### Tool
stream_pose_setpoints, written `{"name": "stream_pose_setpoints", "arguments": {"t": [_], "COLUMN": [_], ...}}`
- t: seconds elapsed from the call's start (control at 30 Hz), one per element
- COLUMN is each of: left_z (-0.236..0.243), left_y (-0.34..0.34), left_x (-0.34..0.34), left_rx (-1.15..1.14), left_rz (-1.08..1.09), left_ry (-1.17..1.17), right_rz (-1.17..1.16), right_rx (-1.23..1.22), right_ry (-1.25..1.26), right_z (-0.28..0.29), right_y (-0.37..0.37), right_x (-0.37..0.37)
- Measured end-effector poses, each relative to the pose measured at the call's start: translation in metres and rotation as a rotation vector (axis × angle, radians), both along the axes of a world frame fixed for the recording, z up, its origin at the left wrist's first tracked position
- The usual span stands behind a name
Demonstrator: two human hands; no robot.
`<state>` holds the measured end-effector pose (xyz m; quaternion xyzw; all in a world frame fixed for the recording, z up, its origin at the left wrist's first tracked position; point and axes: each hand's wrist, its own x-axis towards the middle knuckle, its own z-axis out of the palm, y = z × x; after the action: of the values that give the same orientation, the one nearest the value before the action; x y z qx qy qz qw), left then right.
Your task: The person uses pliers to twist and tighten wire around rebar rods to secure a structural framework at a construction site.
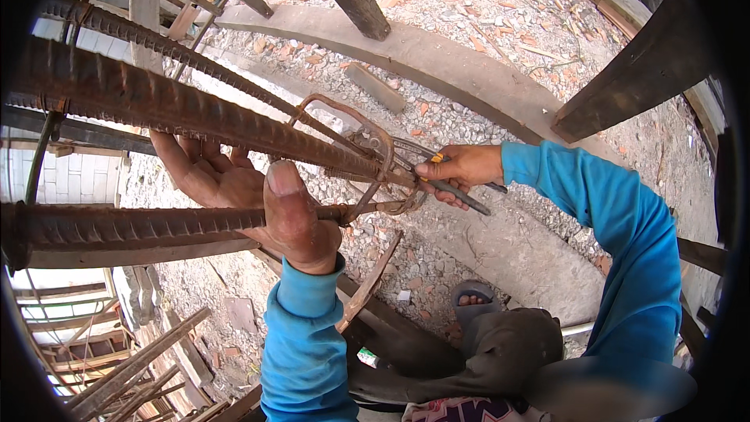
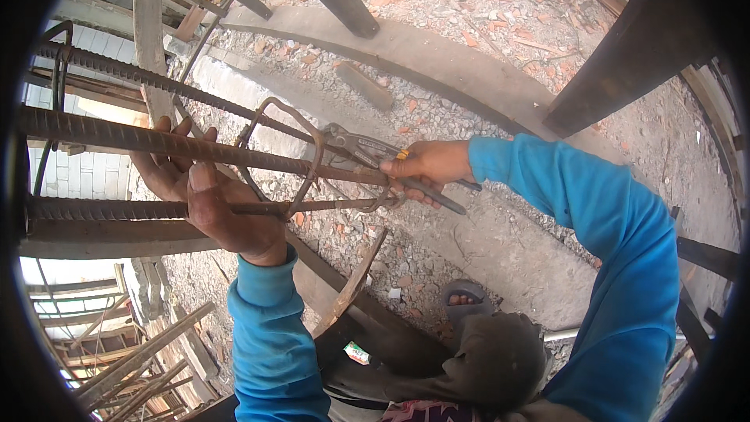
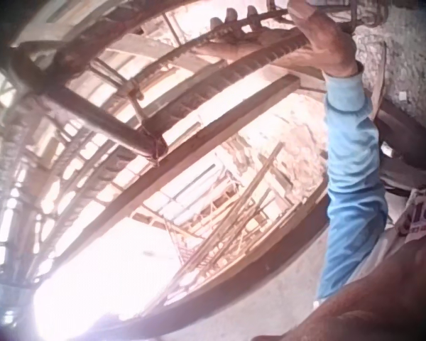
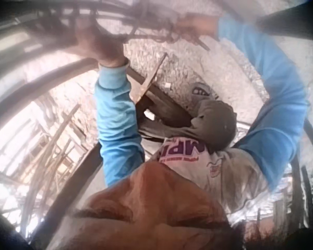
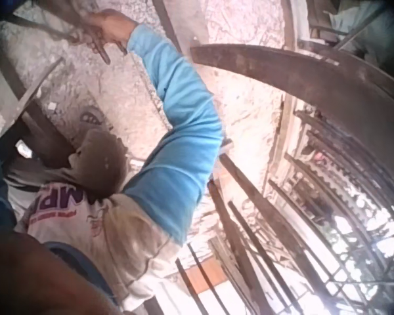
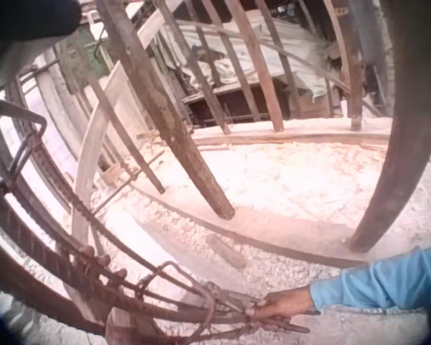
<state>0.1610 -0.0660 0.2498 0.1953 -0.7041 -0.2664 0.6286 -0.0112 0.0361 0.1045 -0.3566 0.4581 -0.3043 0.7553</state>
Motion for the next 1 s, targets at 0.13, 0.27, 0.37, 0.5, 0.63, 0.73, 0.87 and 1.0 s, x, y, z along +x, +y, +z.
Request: {"name": "stream_pose_setpoints", "arguments": {"t": [0.13,0.27,0.37,0.5,0.63,0.73,0.87,1.0], "left_z": [-0.005,-0.002,-0.001,0.002,0.005,0.006,0.003,0.005], "left_y": [-0.005,0.001,-0.001,0.001,0.007,0.007,0.004,0.004], "left_x": [0.004,-0.007,-0.004,-0.004,-0.005,-0.005,0.001,0.002], "left_rx": [-0.040,-0.046,-0.053,-0.086,-0.019,-0.021,-0.039,-0.024], "left_rz": [-0.024,-0.083,-0.042,-0.028,-0.063,-0.079,-0.061,-0.067], "left_ry": [0.023,0.082,0.053,0.062,0.061,0.046,0.025,0.054], "right_rz": [0.007,0.202,0.259,0.014,-0.411,-0.626,-0.241,-0.077], "right_rx": [-0.005,-0.185,-0.591,-0.881,-1.162,-1.130,-0.524,-0.263], "right_ry": [-0.049,0.651,1.224,1.577,1.738,1.487,1.007,0.625], "right_z": [-0.003,0.035,0.048,0.025,-0.030,-0.045,0.009,0.005], "right_y": [-0.002,-0.023,-0.039,-0.039,-0.048,-0.006,0.030,0.034], "right_x": [-0.006,-0.046,-0.053,-0.056,-0.047,-0.013,-0.017,-0.022]}}
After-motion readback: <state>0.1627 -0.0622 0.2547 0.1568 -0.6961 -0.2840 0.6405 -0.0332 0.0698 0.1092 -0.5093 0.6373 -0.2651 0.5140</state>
